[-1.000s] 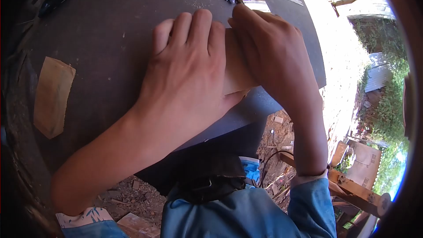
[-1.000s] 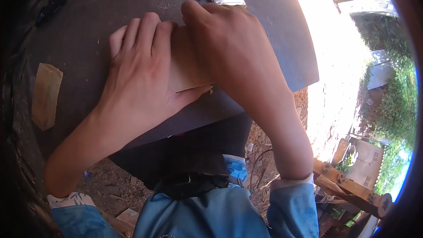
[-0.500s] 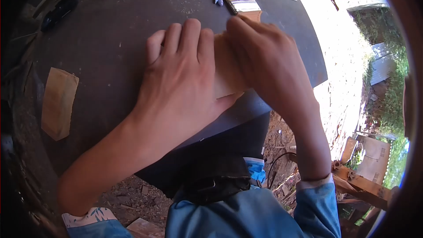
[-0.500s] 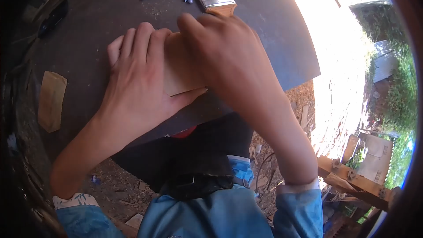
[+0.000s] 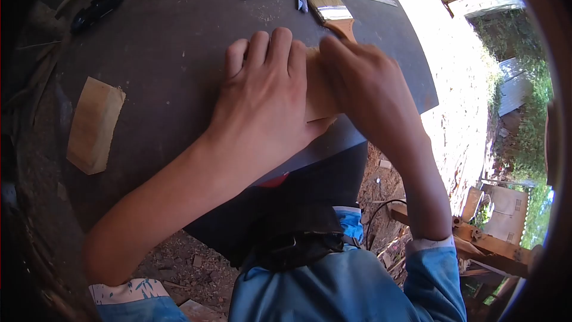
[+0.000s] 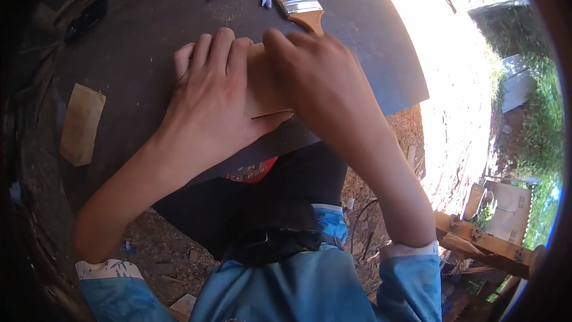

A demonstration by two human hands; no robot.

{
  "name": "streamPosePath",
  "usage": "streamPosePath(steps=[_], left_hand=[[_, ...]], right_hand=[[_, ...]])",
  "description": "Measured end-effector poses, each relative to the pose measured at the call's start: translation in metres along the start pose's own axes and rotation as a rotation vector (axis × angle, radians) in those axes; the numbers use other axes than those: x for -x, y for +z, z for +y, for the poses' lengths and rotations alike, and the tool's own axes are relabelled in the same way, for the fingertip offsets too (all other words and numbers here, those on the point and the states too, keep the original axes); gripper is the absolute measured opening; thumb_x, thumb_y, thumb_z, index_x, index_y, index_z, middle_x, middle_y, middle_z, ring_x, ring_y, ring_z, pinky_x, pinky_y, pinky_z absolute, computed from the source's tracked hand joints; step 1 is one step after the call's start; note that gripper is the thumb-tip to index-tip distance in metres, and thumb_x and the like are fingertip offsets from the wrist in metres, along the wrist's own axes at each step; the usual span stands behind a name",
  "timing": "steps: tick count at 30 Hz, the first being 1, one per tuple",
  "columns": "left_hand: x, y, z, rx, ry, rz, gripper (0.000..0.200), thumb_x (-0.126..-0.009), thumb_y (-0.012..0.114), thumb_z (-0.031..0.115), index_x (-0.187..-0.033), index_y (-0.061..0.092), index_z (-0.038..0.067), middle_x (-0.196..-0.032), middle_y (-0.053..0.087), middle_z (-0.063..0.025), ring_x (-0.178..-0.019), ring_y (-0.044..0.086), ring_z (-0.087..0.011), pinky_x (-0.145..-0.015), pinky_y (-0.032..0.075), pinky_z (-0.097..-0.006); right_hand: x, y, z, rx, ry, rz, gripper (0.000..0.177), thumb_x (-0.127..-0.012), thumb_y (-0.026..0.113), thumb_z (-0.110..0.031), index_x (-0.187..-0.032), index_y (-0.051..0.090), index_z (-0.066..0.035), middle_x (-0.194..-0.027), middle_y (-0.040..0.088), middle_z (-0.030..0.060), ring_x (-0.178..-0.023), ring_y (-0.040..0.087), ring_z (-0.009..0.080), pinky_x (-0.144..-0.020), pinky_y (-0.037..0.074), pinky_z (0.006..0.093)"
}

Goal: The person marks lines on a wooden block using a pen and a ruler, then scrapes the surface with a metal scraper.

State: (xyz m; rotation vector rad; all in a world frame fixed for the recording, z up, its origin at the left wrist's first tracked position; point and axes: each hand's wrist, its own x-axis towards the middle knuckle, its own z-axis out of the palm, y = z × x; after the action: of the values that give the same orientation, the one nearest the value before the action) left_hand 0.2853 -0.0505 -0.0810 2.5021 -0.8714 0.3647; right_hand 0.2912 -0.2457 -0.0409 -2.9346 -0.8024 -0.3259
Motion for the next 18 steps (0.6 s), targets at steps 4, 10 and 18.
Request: streamPosePath(steps=[4,10,18], left_hand=[[0.003,0.005,0.003,0.014,0.005,0.036,0.079,-0.080,0.090,0.049,-0.128,0.060,-0.005,-0.122,0.055,-0.0148,-0.121,0.054,-0.0296,-0.109,0.037,-0.0462],[-0.001,0.004,0.001,0.066,-0.008,-0.022,0.092,-0.074,0.096,0.051,-0.137,0.050,0.000,-0.127,0.052,-0.0159,-0.127,0.052,-0.0339,-0.114,0.032,-0.0534],[-0.001,0.003,0.003,0.065,-0.012,-0.057,0.097,-0.075,0.095,0.054,-0.141,0.049,-0.001,-0.128,0.051,-0.0161,-0.125,0.050,-0.0345,-0.114,0.031,-0.0531]], right_hand=[[0.022,-0.017,-0.017,0.018,0.062,-0.108,0.032,-0.086,0.075,-0.005,-0.115,0.061,-0.005,-0.090,0.072,0.0138,-0.095,0.077,0.0350,-0.086,0.062,0.0454],[-0.006,0.002,0.005,-0.101,0.009,0.028,0.018,-0.094,0.073,-0.008,-0.100,0.056,-0.006,-0.090,0.066,0.0168,-0.087,0.071,0.0377,-0.077,0.056,0.0479],[0.018,-0.006,-0.004,-0.104,0.078,-0.012,0.017,-0.094,0.070,-0.008,-0.104,0.056,-0.005,-0.091,0.067,0.0160,-0.088,0.069,0.0416,-0.080,0.055,0.0497]])
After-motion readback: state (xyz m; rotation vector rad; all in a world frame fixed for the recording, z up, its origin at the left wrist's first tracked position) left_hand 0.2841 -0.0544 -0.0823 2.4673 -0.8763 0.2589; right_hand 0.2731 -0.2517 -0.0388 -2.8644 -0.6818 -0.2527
